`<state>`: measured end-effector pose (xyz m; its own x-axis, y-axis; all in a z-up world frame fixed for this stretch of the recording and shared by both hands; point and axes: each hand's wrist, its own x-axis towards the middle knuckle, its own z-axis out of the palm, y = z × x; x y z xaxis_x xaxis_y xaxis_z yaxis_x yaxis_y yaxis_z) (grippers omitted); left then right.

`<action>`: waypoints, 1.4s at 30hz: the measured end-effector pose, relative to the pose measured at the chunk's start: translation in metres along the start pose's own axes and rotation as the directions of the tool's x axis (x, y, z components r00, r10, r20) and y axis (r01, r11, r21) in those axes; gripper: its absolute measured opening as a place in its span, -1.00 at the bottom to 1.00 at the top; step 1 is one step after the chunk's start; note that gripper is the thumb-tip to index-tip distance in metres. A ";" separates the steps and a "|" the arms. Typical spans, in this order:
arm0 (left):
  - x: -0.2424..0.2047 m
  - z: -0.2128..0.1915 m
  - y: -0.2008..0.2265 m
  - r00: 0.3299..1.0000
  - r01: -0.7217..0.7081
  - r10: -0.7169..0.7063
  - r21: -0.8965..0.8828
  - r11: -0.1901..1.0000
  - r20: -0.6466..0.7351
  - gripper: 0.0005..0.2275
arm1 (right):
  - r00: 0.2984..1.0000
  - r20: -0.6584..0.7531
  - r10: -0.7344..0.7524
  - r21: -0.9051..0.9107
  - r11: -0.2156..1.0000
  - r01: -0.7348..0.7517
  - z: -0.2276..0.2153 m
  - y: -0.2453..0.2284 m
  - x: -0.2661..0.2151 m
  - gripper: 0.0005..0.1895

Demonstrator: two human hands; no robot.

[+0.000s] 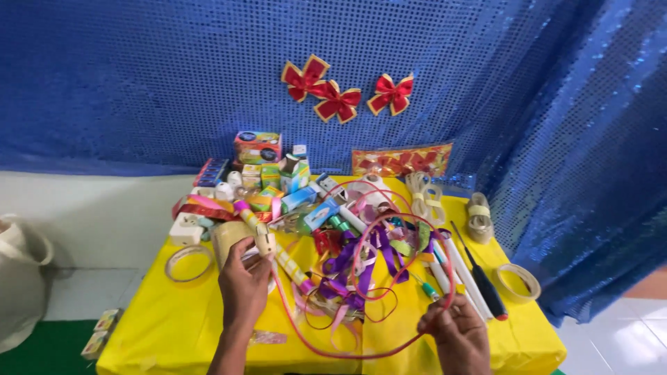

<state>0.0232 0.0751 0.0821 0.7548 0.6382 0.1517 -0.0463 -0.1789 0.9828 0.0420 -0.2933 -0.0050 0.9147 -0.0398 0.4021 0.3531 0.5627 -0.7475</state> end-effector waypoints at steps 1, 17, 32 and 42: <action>-0.001 0.004 -0.002 0.999 -0.051 0.051 0.031 0.998 0.010 -0.61 | 0.999 -0.034 0.026 -0.073 0.997 -0.029 0.001 0.002 -0.002 -0.80; -0.071 0.079 0.088 0.683 -0.175 0.188 -0.092 0.980 0.706 -0.25 | 0.988 0.134 -0.078 -0.804 0.574 0.154 0.127 -0.008 -0.005 -0.72; -0.040 0.067 0.072 0.902 -0.195 0.358 -0.512 0.837 0.242 -0.64 | 0.964 0.113 0.239 -0.961 -0.218 0.167 0.006 -0.031 0.062 -0.60; -0.032 0.054 0.051 0.850 -0.481 0.525 -0.466 0.743 -0.041 -0.67 | 0.934 -0.091 0.346 -0.947 -0.321 0.027 0.022 -0.021 0.060 -0.63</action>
<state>0.0321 0.0054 0.1217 0.5905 0.4788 0.6497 -0.7024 -0.0915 0.7059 0.0857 -0.2888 0.0465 0.9942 0.0828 0.0690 0.0976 -0.9635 -0.2492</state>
